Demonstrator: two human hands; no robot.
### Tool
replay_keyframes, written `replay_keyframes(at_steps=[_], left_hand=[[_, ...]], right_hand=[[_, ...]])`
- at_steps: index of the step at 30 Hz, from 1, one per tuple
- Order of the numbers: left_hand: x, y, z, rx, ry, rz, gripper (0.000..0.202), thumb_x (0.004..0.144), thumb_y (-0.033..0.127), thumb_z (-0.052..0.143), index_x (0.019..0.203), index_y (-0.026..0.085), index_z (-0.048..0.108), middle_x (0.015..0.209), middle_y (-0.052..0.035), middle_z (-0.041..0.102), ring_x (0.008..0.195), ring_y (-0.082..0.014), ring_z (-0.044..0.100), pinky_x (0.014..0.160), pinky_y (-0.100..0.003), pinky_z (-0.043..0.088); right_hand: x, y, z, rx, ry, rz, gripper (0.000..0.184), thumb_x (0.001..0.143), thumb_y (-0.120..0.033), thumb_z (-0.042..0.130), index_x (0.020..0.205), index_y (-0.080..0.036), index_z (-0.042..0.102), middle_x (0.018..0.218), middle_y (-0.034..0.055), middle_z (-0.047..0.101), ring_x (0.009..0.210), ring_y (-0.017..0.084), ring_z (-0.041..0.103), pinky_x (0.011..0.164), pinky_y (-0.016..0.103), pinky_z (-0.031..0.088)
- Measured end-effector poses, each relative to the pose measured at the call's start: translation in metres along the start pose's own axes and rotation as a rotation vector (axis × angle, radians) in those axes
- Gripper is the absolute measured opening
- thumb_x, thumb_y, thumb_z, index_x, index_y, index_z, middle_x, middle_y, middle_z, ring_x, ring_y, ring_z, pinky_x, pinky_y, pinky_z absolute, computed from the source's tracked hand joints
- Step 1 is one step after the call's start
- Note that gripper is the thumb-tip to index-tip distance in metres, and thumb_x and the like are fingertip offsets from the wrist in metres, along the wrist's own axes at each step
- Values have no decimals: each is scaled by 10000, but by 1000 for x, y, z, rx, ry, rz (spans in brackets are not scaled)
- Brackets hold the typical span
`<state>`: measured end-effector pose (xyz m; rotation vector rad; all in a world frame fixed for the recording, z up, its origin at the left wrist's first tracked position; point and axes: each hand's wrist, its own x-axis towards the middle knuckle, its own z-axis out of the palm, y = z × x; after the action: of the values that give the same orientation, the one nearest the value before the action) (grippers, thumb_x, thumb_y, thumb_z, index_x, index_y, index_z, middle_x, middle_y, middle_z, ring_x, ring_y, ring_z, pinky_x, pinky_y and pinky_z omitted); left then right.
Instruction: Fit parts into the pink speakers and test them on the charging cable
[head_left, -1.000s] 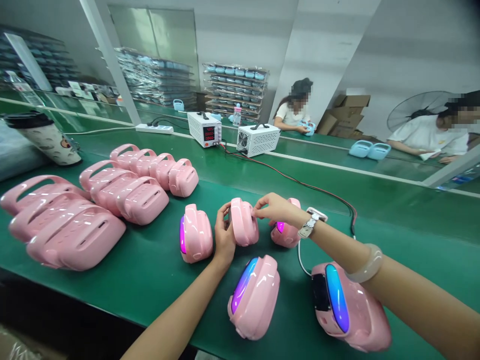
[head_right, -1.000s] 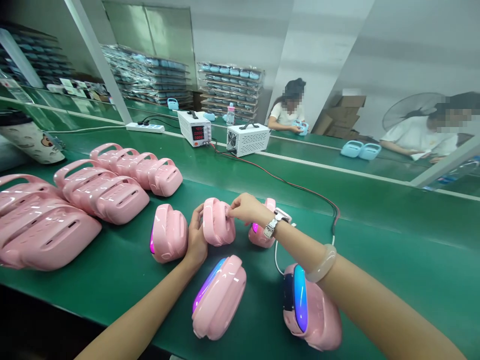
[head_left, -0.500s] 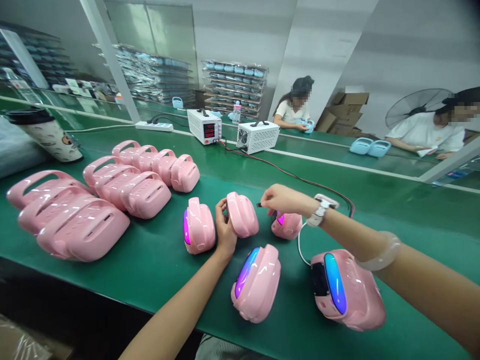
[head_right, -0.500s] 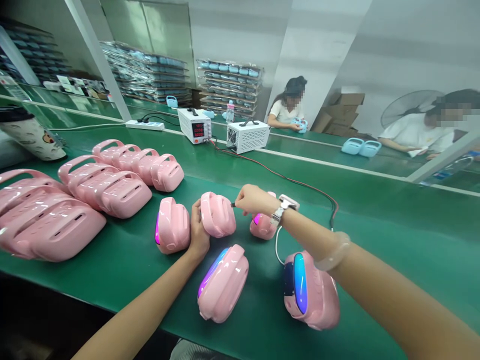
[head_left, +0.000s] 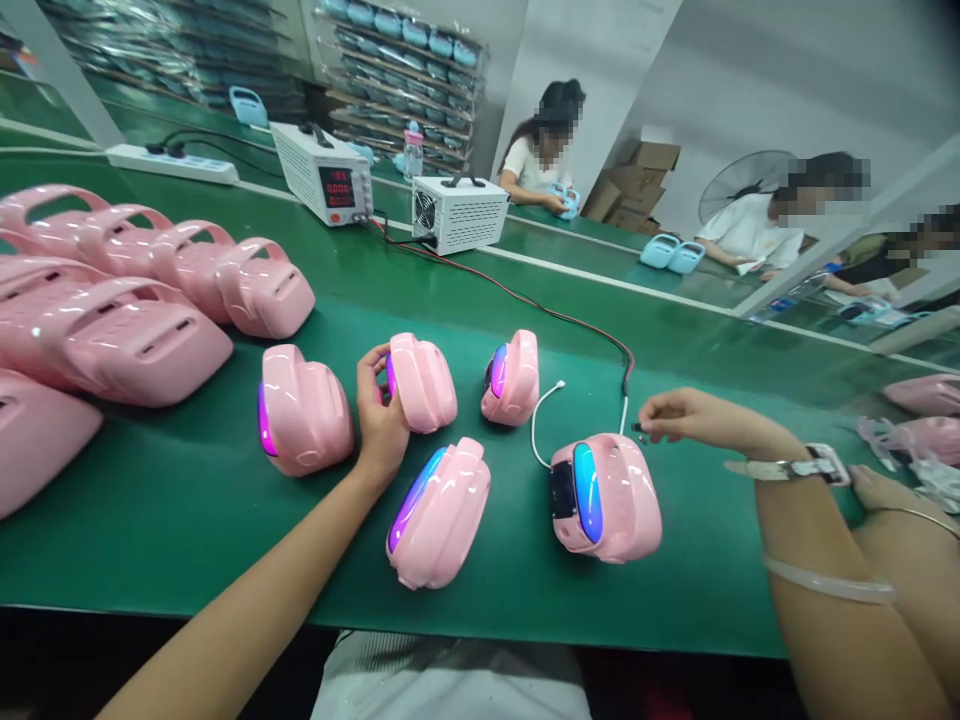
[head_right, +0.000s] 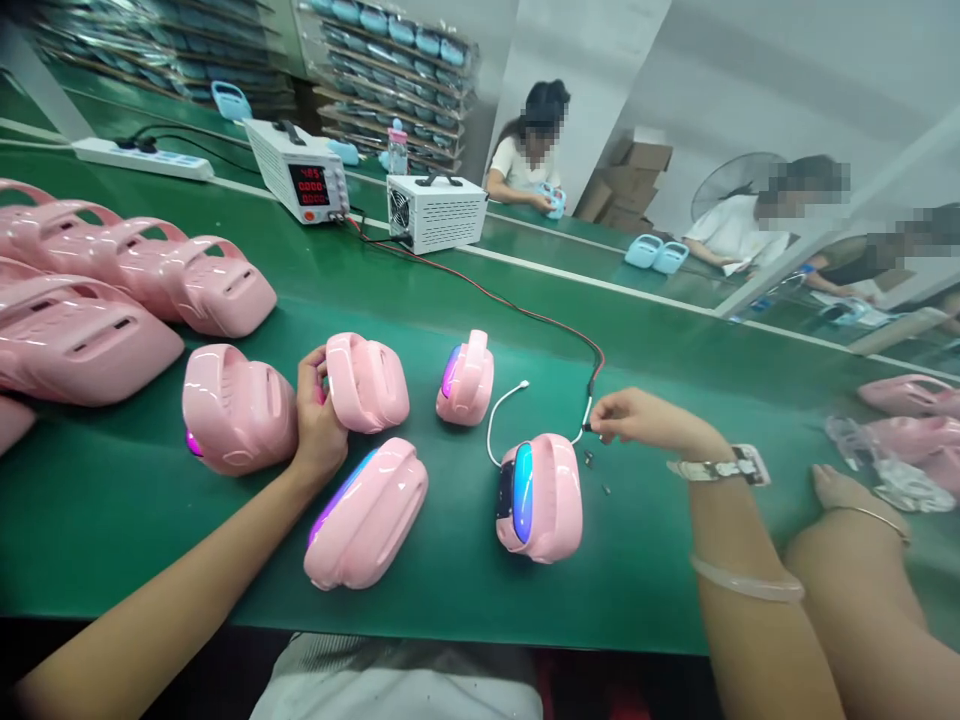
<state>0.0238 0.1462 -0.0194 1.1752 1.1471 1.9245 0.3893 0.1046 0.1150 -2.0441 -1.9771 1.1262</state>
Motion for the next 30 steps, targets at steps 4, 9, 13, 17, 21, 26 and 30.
replay_keyframes(at_steps=[4,9,13,17,21,26,30], left_hand=[[-6,13,2,63,-65,2,435,764,339,652,1176,232,567,1231,-70,588,1135,-232,555,894,-313,469],[-12,22,4,143,-140,6,479,747,352,680,1198,247,558,1236,-72,568,1072,-236,568,927,-353,449],[2,23,10,190,-173,-57,458,718,359,678,1150,226,606,1182,-67,591,1040,-233,576,925,-346,454],[25,13,13,184,-213,-173,379,743,373,618,1071,186,647,962,-57,668,898,-228,624,769,-325,514],[25,0,13,97,-221,-188,398,832,449,536,1100,173,633,1116,-88,660,1075,-250,611,933,-367,500],[11,8,8,15,-46,-89,517,774,409,608,1236,192,519,1257,-83,572,1163,-240,539,1034,-381,417],[8,49,-3,86,20,269,403,624,177,737,1016,219,653,998,-7,624,896,-185,577,838,-320,479]], right_hand=[[20,37,22,49,-103,5,447,649,-596,705,718,-156,655,644,21,566,577,130,461,512,241,350],[26,61,43,186,-173,-29,459,666,-601,711,690,-152,618,617,1,515,551,106,387,480,222,272],[31,84,47,285,-213,-52,463,689,-598,750,726,-154,621,642,2,532,566,109,418,504,222,319],[34,97,48,302,-217,-79,450,703,-608,758,787,-173,677,602,0,503,554,129,445,535,264,379],[25,85,49,410,-48,-111,365,716,-565,775,756,-220,665,570,-10,472,525,136,443,510,279,381],[7,50,57,575,192,-259,390,688,-524,815,805,-193,646,758,31,608,670,163,569,592,278,486],[-1,23,77,641,36,-452,674,703,-408,836,1300,-272,553,1372,115,541,1226,277,550,984,392,491]])
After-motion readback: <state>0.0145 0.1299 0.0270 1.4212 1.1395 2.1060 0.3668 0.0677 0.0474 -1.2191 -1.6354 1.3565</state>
